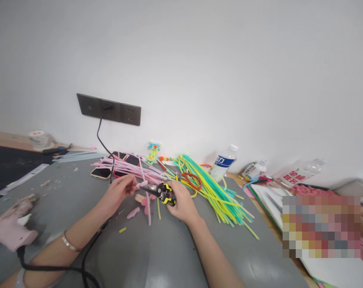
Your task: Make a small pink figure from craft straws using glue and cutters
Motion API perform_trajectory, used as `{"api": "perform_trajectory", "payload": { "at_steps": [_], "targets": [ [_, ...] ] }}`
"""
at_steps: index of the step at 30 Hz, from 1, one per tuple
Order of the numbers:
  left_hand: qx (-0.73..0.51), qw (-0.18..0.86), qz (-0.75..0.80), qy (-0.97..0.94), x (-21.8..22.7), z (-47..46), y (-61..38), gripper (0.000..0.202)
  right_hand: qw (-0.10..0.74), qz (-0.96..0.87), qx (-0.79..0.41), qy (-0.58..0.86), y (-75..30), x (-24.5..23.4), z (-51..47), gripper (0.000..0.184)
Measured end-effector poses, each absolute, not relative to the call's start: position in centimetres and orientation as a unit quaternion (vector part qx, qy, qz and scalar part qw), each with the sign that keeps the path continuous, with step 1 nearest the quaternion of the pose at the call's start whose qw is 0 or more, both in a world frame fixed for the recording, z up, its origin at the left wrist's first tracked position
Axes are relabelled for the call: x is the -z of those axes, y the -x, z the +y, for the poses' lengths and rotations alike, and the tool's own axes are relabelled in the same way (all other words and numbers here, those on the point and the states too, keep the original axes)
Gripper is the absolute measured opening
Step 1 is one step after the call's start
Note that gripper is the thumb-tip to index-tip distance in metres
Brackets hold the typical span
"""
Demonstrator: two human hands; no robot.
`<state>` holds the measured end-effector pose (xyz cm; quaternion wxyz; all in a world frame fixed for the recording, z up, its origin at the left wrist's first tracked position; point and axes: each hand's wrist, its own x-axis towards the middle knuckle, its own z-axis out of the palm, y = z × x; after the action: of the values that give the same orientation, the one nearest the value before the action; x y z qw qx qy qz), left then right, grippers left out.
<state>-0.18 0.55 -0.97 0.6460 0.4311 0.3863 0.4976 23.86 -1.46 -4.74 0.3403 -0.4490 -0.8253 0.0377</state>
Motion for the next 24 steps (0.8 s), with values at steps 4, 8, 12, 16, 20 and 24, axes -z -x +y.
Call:
{"api": "perform_trajectory", "payload": {
  "at_steps": [4, 8, 12, 16, 20, 24],
  "targets": [
    [-0.498, 0.647, 0.389, -0.428, 0.93, 0.59, 0.11, 0.039, 0.341, -0.823, -0.041, 0.453, -23.84, 4.70, -1.48, 0.046],
    [-0.499, 0.643, 0.387, -0.434, 0.93, 0.59, 0.14, 0.040, 0.341, -0.824, -0.038, 0.451, -23.81, 4.67, -1.46, 0.046],
    [-0.489, 0.646, 0.387, -0.441, 1.03, 0.55, 0.20, 0.040, 0.341, -0.823, -0.035, 0.452, -23.83, 4.79, -1.44, 0.045],
    [-0.481, 0.643, 0.377, -0.462, 0.98, 0.41, 0.12, 0.040, 0.344, -0.822, -0.033, 0.452, -23.91, 4.94, -1.45, 0.046],
    [-0.481, 0.625, 0.358, -0.501, 0.79, 0.17, -0.06, 0.041, 0.347, -0.818, -0.038, 0.457, -23.90, 4.89, -1.54, 0.045],
    [-0.470, 0.624, 0.337, -0.525, 0.69, -0.02, -0.11, 0.042, 0.349, -0.817, -0.036, 0.457, -23.84, 4.69, -1.62, 0.045]
  ]
}}
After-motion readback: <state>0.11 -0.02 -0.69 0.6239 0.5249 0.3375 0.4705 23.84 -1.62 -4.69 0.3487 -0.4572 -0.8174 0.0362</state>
